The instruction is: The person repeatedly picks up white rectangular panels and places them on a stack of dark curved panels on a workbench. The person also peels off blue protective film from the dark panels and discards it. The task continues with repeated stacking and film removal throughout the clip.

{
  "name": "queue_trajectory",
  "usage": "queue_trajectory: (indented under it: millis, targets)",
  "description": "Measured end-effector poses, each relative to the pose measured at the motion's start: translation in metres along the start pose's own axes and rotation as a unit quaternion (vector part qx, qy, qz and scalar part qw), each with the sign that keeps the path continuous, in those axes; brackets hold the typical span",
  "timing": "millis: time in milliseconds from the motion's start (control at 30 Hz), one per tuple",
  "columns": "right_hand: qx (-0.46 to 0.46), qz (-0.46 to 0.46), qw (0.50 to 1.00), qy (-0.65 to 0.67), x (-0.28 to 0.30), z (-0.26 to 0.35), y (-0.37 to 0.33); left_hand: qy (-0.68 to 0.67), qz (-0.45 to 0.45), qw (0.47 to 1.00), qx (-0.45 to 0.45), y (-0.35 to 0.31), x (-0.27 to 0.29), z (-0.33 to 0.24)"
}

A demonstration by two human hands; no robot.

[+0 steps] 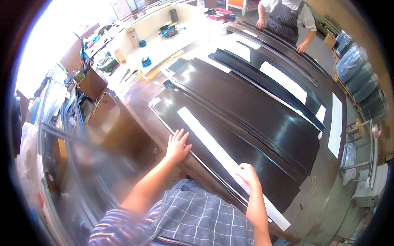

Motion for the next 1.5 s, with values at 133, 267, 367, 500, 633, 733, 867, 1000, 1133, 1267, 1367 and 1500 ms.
queue_trajectory:
  millis: [133, 267, 367, 500, 633, 733, 867, 1000, 1133, 1267, 1367, 1500]
  targets:
    - [0.020, -0.034, 0.999, -0.007, -0.002, 0.023, 0.010, 0.013, 0.041, 0.998, -0.043, 0.024, -0.001, 0.005]
    - [0.046, -0.040, 0.998, -0.010, -0.017, 0.053, 0.028, -0.015, 0.015, 1.000, -0.017, 0.026, -0.005, 0.014]
    - [0.064, -0.023, 0.998, 0.008, -0.040, 0.062, 0.046, -0.030, -0.005, 1.000, 0.001, 0.025, 0.003, 0.012]
    - [0.057, 0.008, 0.997, 0.053, -0.076, 0.056, 0.071, -0.052, -0.018, 0.998, 0.015, 0.024, 0.007, 0.006]
    - [0.037, 0.028, 0.995, 0.088, -0.089, 0.059, 0.076, -0.087, -0.020, 0.996, 0.027, 0.022, 0.009, 0.008]
    - [0.024, 0.046, 0.989, 0.138, -0.088, 0.061, 0.075, -0.084, -0.027, 0.996, 0.030, 0.027, 0.009, 0.019]
    - [0.006, 0.073, 0.981, 0.178, -0.087, 0.061, 0.074, -0.088, -0.036, 0.995, 0.028, 0.033, 0.013, 0.030]
    - [-0.005, 0.081, 0.981, 0.174, -0.085, 0.065, 0.073, -0.061, -0.070, 0.995, 0.041, 0.037, 0.011, 0.036]
    - [0.007, 0.075, 0.984, 0.163, -0.086, 0.064, 0.075, -0.048, -0.077, 0.995, 0.045, 0.041, 0.008, 0.043]
    - [0.009, 0.062, 0.988, 0.143, -0.084, 0.065, 0.074, -0.036, -0.080, 0.995, 0.055, 0.047, 0.006, 0.053]
    - [0.011, 0.064, 0.990, 0.129, -0.084, 0.065, 0.075, -0.018, -0.081, 0.994, 0.067, 0.058, 0.009, 0.065]
    - [0.009, 0.063, 0.990, 0.128, -0.085, 0.057, 0.080, 0.010, -0.060, 0.995, 0.076, 0.083, 0.010, 0.092]
Point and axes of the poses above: each hand's wrist, its own y-axis towards the middle knuckle, its own x-axis out of the back of the hand, z = x × y, the point moved 6 cm from there along y, towards the middle knuckle, and after that the axes turned 15 degrees about y, right-handed, at the moved point
